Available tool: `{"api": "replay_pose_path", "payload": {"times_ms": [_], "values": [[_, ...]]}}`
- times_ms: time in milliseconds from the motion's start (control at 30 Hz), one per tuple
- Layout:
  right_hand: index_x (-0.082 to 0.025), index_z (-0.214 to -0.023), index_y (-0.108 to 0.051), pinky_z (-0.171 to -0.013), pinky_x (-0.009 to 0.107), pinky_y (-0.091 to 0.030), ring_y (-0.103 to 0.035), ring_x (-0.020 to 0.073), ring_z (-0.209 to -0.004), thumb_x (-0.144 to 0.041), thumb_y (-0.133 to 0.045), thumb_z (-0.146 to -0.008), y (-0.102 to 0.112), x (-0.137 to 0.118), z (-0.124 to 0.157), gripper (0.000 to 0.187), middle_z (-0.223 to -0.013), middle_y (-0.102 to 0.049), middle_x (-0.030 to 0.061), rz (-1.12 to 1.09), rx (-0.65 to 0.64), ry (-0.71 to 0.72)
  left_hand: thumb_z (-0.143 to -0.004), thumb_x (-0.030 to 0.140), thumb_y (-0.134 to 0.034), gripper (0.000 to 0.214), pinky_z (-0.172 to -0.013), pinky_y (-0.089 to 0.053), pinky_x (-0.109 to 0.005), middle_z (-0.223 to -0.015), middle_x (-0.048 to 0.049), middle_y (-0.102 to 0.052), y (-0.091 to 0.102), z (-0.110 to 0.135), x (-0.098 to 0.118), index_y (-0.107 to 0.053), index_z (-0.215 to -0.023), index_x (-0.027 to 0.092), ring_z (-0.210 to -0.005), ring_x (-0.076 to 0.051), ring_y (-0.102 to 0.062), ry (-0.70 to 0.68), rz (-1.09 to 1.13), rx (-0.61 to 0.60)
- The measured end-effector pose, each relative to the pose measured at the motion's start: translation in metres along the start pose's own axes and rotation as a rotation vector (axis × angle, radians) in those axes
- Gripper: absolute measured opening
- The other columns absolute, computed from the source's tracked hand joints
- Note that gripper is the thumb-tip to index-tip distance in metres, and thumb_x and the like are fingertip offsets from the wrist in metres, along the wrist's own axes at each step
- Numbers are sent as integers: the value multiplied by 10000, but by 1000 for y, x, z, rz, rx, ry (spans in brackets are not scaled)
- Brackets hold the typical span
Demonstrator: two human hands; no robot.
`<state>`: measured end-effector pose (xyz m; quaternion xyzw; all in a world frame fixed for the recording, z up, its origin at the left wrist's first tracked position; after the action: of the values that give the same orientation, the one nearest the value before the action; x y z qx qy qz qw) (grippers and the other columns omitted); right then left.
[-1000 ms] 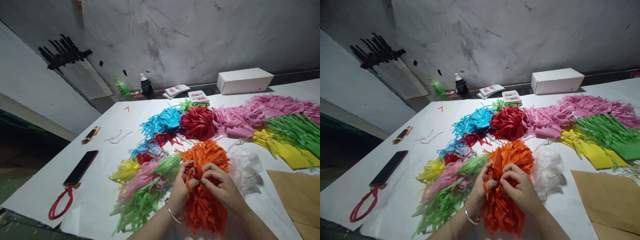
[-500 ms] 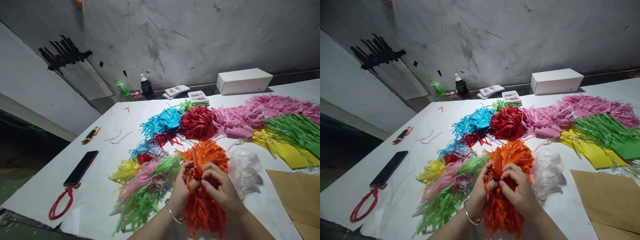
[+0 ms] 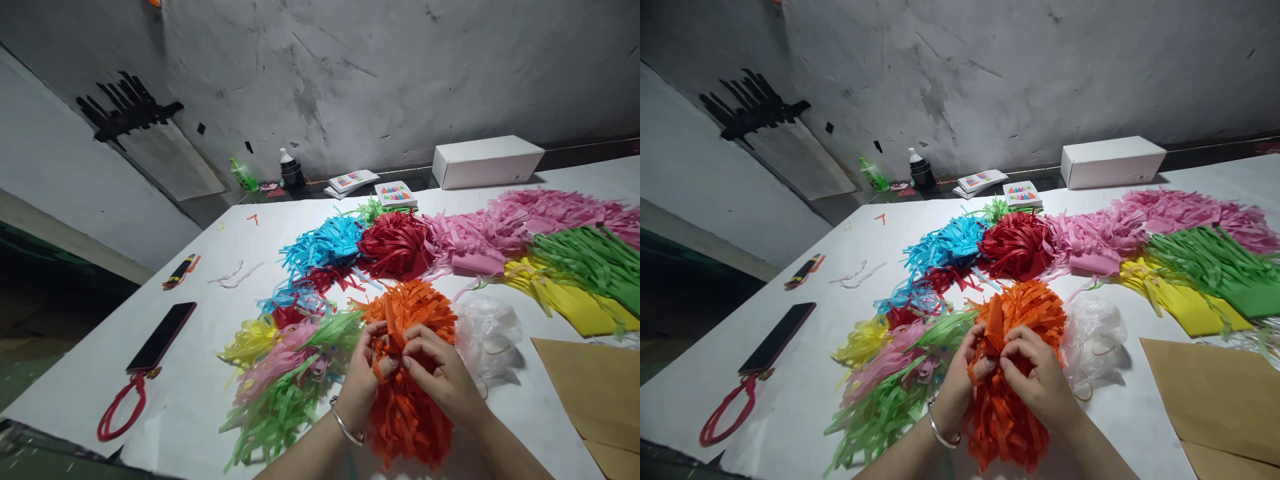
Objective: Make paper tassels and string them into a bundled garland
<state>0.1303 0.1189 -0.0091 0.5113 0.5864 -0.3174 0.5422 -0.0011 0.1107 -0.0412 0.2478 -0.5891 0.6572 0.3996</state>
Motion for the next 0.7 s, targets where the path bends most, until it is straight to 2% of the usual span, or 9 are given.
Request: {"api": "replay_pose_path", "payload": {"times_ms": [267, 500, 700], "values": [[-223, -876, -602, -859, 278, -451, -581, 181, -958, -216, -603, -870, 2, -2, 0, 9, -1003, -543, 28, 21, -91, 37, -675, 191, -834, 525, -812, -491, -280, -1001, -27, -669, 2, 2, 2, -598, -1143, 225, -898, -187, -634, -3, 53, 41], [-234, -983, -606, -955, 332, -455, -555, 230, -1116, -163, -702, -757, 0, 2, 1, 256, -1158, -533, 60, 85, -175, -7, -686, 167, -806, 496, -814, -499, -291, -1006, -36, -670, 0, 0, 4, -585, -1128, 214, -888, -189, -650, 36, 128, 20], [-243, -1072, -570, -1025, 389, -425, -504, 251, -1202, -121, -670, -767, -5, 4, 3, 344, -1228, -515, 77, 154, -196, 19, -693, 199, -802, 473, -878, -515, -354, -985, -40, -671, 0, 0, 6, -579, -1111, 211, -900, -218, -679, 54, 153, 29]]}}
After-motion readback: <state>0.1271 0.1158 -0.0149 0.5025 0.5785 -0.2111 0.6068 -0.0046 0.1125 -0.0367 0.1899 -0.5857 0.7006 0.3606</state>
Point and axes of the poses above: each hand's wrist, its own z-axis away from the middle knuckle, its own y-axis out of the back of the hand, x = y × z, the point moved 5 cm from there along -z, towards the middle knuckle
